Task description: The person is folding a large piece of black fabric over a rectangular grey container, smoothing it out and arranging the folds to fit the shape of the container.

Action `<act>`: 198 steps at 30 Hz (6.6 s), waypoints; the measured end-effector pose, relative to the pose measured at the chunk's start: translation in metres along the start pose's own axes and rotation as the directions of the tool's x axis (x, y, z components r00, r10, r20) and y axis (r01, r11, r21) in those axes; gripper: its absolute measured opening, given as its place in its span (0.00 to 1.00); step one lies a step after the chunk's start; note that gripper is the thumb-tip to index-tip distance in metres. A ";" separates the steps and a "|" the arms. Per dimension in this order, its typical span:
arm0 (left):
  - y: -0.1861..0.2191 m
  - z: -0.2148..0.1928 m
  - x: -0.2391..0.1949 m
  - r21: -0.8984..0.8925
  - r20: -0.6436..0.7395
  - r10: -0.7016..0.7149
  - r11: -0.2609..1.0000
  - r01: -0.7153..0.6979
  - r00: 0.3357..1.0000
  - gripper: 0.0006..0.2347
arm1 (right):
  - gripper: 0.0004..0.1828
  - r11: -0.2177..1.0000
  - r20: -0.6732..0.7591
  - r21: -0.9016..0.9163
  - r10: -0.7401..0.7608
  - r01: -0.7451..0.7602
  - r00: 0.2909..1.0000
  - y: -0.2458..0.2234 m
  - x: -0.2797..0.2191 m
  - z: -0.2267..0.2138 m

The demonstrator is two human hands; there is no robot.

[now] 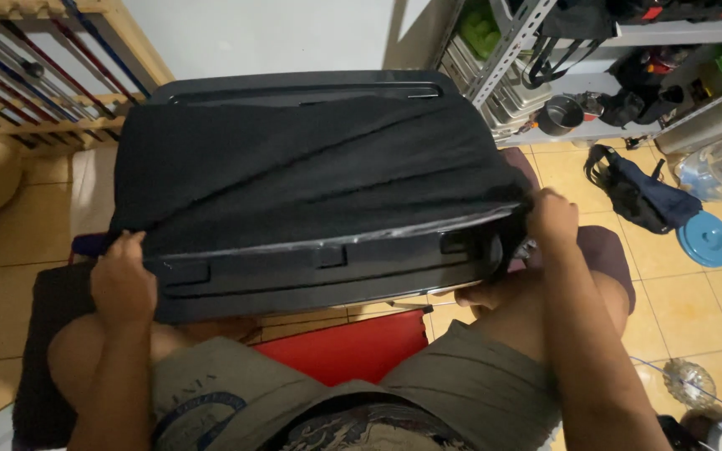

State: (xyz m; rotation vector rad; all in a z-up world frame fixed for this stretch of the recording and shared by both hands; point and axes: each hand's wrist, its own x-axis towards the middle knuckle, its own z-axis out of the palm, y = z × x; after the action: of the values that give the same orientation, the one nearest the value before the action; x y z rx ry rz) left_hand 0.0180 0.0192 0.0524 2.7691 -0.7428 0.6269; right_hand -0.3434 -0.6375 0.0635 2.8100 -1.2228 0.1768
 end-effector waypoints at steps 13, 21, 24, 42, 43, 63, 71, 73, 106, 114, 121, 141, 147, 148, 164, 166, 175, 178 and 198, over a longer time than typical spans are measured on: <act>0.105 -0.016 -0.015 -0.108 0.479 0.371 0.924 -0.366 0.796 0.30 | 0.25 0.998 0.433 -0.059 0.021 0.005 0.901 -0.026 -0.025 -0.003; 0.253 -0.005 -0.055 -0.658 0.376 0.729 0.645 -0.389 0.572 0.21 | 0.08 0.758 0.004 0.122 -0.646 0.641 0.763 -0.031 -0.046 0.033; 0.284 0.001 -0.058 -0.602 0.351 0.733 0.653 -0.459 0.583 0.31 | 0.22 0.806 0.104 0.037 -0.591 0.591 0.800 -0.029 -0.044 0.033; 0.270 0.111 -0.031 -0.256 0.495 0.475 0.880 -0.400 0.728 0.29 | 0.32 0.810 -0.089 -0.326 -0.539 0.487 0.838 -0.052 -0.034 0.073; 0.269 0.118 -0.029 -0.255 0.472 0.467 0.884 -0.391 0.748 0.26 | 0.28 0.785 -0.148 -0.364 -0.581 0.502 0.801 -0.052 -0.032 0.077; 0.229 0.068 -0.038 -0.189 0.094 0.653 0.753 -0.631 0.751 0.13 | 0.21 0.953 0.032 -0.299 -0.039 0.047 0.999 0.009 -0.014 0.134; 0.207 0.054 -0.036 -0.314 0.106 0.553 0.807 -0.500 0.827 0.08 | 0.20 0.986 0.469 -0.097 0.163 -0.133 0.868 -0.062 -0.043 -0.041; 0.199 0.051 -0.027 -0.251 0.142 0.547 0.826 -0.505 0.825 0.11 | 0.17 0.986 0.378 -0.119 0.152 -0.114 0.913 -0.043 -0.034 -0.012; 0.142 0.012 -0.032 -0.284 0.295 0.541 0.837 -0.469 0.787 0.16 | 0.23 0.875 0.160 -0.385 -0.249 0.293 0.955 -0.055 -0.058 0.009; 0.140 0.040 -0.030 -0.283 0.464 0.431 0.900 -0.332 0.773 0.24 | 0.23 0.715 0.082 -0.364 -0.613 0.596 0.786 -0.074 -0.050 0.037; 0.136 0.031 -0.025 -0.218 0.445 0.302 0.950 -0.225 0.843 0.28 | 0.16 0.941 -0.570 -0.116 -0.326 0.318 0.754 -0.086 -0.029 -0.034; 0.122 0.072 -0.014 0.041 0.482 0.108 0.988 -0.146 0.870 0.27 | 0.20 0.983 -0.654 0.023 -0.124 0.183 0.746 -0.046 0.001 0.017; 0.089 0.095 -0.004 0.111 0.355 0.183 0.965 -0.236 0.917 0.10 | 0.09 0.828 -0.230 0.554 0.048 0.090 0.972 -0.027 0.007 0.047; 0.079 0.101 0.002 0.085 0.374 0.195 0.966 -0.243 0.907 0.10 | 0.11 0.765 -0.098 0.641 0.002 0.061 0.995 -0.033 -0.002 0.034; 0.022 -0.023 0.071 -0.382 0.199 -0.361 0.827 0.411 0.911 0.15 | 0.23 0.947 -0.152 0.026 -0.314 0.321 0.937 0.005 0.016 0.008; -0.011 -0.014 0.072 -0.154 -0.039 -0.117 0.982 0.109 0.992 0.10 | 0.20 0.962 -0.326 0.069 -0.228 0.264 0.917 0.010 0.015 -0.008; -0.056 -0.020 0.072 -0.064 -0.066 -0.108 0.993 0.104 0.992 0.17 | 0.27 0.829 -0.304 0.460 -0.189 0.318 0.934 0.022 -0.001 -0.082; -0.066 -0.040 0.067 -0.018 -0.107 -0.089 0.996 0.088 0.990 0.13 | 0.16 0.646 -0.113 0.656 -0.427 0.390 0.897 0.070 0.006 -0.077; -0.156 -0.055 0.324 0.666 -0.194 0.385 0.727 -0.167 0.903 0.19 | 0.15 0.858 -0.301 -0.507 -0.268 0.084 0.915 0.108 0.215 -0.110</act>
State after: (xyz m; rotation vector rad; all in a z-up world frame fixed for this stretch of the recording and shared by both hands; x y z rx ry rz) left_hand 0.3330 0.0297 0.2342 3.0036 -1.0365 1.6320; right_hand -0.2854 -0.8544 0.2033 2.2975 -0.7785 0.3116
